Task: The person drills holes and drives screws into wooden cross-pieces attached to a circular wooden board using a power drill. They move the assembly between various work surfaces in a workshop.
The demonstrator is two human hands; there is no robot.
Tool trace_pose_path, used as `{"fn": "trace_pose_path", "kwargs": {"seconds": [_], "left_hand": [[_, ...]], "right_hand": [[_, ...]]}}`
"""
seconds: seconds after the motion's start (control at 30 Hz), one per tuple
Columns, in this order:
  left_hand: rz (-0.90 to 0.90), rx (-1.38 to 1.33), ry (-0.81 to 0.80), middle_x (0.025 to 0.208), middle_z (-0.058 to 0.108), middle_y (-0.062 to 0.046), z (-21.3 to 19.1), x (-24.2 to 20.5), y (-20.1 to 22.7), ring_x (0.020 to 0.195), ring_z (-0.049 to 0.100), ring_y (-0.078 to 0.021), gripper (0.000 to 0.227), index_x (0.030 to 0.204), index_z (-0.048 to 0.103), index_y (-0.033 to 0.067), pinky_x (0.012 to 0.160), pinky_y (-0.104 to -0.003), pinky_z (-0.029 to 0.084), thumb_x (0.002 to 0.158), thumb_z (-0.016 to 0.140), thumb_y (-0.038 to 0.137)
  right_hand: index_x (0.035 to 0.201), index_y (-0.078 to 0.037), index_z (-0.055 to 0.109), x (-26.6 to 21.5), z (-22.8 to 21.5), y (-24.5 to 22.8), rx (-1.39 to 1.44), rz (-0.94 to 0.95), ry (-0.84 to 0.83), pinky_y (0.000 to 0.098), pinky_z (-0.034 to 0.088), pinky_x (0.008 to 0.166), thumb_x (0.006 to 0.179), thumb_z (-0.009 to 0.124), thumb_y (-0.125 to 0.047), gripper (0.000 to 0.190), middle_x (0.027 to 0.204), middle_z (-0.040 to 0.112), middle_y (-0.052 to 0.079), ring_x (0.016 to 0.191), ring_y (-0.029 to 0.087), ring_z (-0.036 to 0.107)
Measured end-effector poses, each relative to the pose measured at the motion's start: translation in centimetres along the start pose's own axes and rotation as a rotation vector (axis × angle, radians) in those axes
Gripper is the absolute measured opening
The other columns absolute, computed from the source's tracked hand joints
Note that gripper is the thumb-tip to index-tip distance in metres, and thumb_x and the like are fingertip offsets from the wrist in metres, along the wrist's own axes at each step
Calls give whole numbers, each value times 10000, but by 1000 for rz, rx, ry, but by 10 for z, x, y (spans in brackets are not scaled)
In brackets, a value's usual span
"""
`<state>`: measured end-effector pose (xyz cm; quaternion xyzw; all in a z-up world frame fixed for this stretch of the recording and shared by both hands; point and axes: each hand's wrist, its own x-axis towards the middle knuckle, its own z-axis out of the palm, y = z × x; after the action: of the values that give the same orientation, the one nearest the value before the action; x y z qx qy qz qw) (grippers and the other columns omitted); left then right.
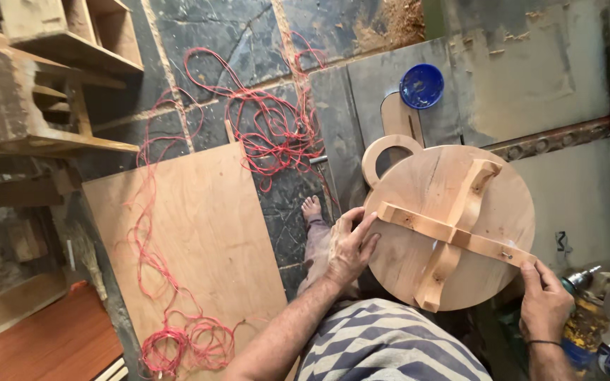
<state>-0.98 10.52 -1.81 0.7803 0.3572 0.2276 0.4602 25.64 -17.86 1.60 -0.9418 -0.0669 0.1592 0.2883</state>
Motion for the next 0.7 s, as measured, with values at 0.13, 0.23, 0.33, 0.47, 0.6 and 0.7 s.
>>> {"fn": "trace_pose_path", "kwargs": {"seconds": [0.13,0.23,0.33,0.47,0.6,0.7], "left_hand": [[13,-14,-15,1355,553,-150,-2,-1,-2,1190,580,-331,558,1388,609,99,1011,-456,477,865,801,116],[8,-18,-27,1360,550,-152,-6,1,1,1195,581,-338,560,1389,607,98,1006,-459,479,864,802,111],[-6,-24,-29,1357,561,-153,-9,6,7,1196,592,-339,541,1377,616,97,1006,-458,490,866,793,108],[-99,-91,-21,1324,584,-168,-13,13,15,1210,587,-360,503,1321,633,62,1031,-457,496,857,805,153],[-107,24,-29,1257,631,-149,-8,26,24,1177,591,-352,486,1200,690,55,1010,-446,484,796,867,258],[-174,61,-30,1280,618,-169,0,29,30,1211,571,-355,443,1190,701,15,1019,-435,484,840,837,250]], "right_hand": [[1283,32,706,-1,-3,1,-31,-10,-16,282,495,862,1085,736,-290,379,1078,733,111,950,110,610],[1273,40,699,-2,-4,3,-18,-40,-26,273,498,893,1087,735,-295,385,1110,737,107,978,106,623],[1294,26,703,1,-4,0,-50,-10,-30,287,501,885,1081,730,-304,394,1099,740,138,969,124,634],[1338,5,705,-2,-5,-9,-127,-32,-46,326,513,894,1084,700,-317,410,1141,744,172,996,167,666],[1354,-38,695,-10,-6,-21,-182,-9,-67,367,529,890,1064,653,-332,415,1173,743,177,1024,194,699],[1306,-56,697,-13,3,-25,-31,109,-41,349,547,888,1002,644,-335,416,1163,764,149,1016,186,717]]}}
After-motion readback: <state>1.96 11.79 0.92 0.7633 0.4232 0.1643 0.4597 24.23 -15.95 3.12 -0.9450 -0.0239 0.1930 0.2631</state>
